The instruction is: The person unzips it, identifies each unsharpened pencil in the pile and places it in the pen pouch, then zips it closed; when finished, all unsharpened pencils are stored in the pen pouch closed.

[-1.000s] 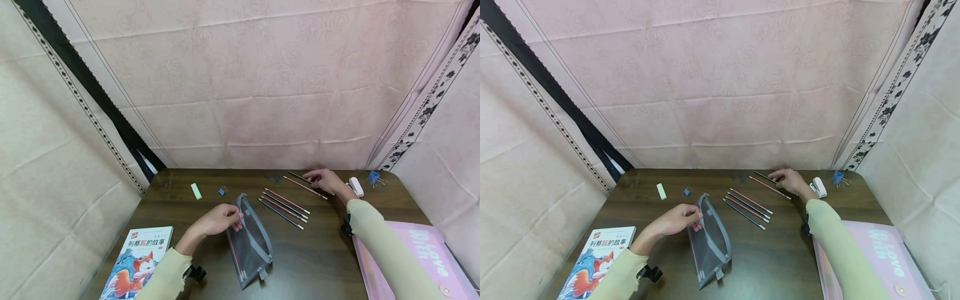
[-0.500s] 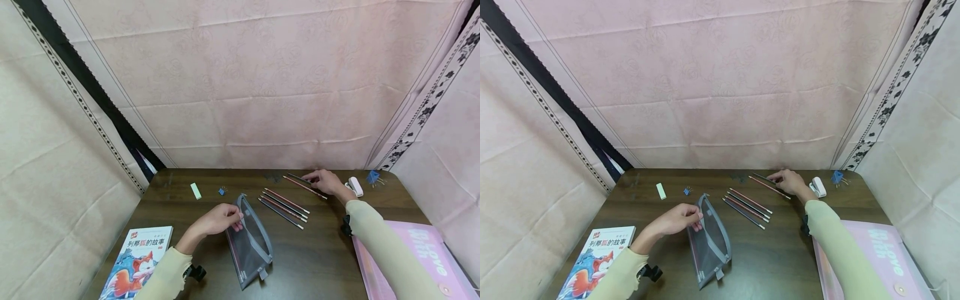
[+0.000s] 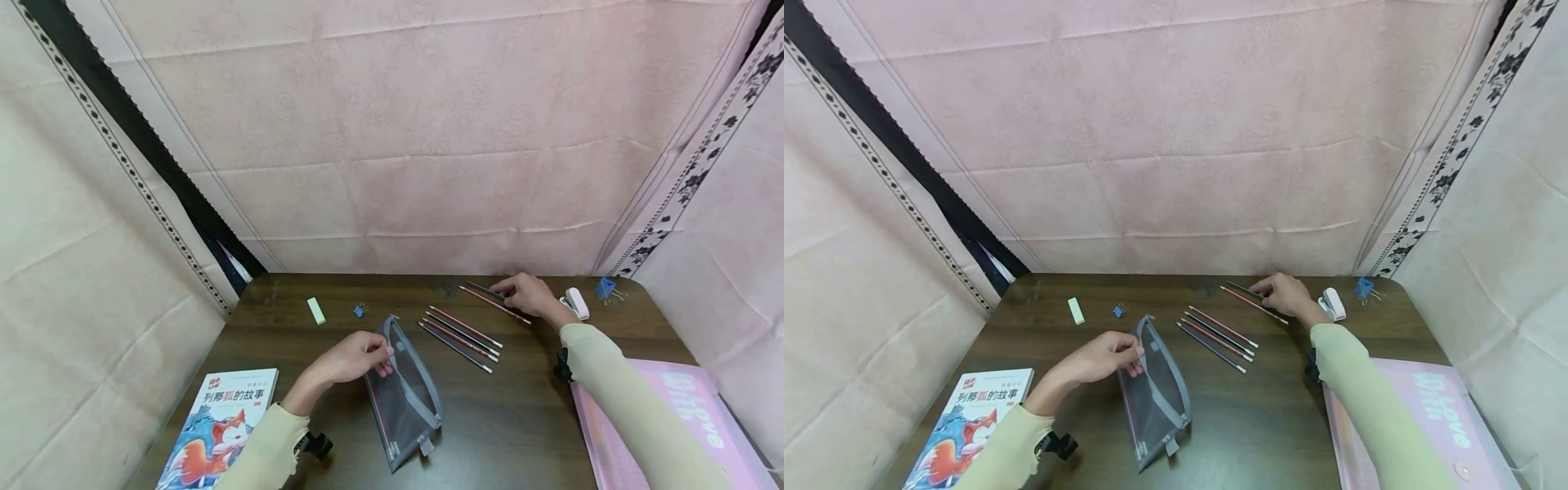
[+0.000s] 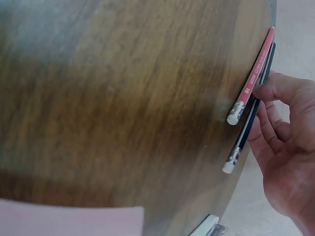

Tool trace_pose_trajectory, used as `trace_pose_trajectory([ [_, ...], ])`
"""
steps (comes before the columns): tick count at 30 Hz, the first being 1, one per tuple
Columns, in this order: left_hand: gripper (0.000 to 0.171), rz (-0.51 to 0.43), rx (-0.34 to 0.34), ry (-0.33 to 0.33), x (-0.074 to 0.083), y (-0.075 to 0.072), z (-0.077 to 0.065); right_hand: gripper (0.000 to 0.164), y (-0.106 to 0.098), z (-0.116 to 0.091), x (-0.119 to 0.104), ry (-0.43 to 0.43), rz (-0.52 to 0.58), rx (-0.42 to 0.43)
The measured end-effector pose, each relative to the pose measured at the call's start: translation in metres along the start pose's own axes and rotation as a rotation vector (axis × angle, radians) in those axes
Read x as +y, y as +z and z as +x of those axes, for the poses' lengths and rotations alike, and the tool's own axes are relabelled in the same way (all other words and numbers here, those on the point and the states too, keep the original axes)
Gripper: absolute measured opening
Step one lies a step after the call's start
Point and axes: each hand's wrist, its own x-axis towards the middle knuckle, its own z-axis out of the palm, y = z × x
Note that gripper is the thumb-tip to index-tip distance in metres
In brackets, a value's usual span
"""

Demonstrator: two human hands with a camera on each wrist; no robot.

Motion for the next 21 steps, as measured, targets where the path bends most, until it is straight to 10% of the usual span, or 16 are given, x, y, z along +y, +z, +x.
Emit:
trace_pose_trajectory([
  [14,0.029,0.007,0.002,0.007,0.000,-0.003,-0.001,0.038,-0.039,-0.019,-0.045,-0.126,-0.045,0.153],
  [21,0.027,0.007,0.010,0.009,0.001,-0.007,-0.003,0.040,-0.053,-0.041,-0.082,-0.137,0.176,0.166],
])
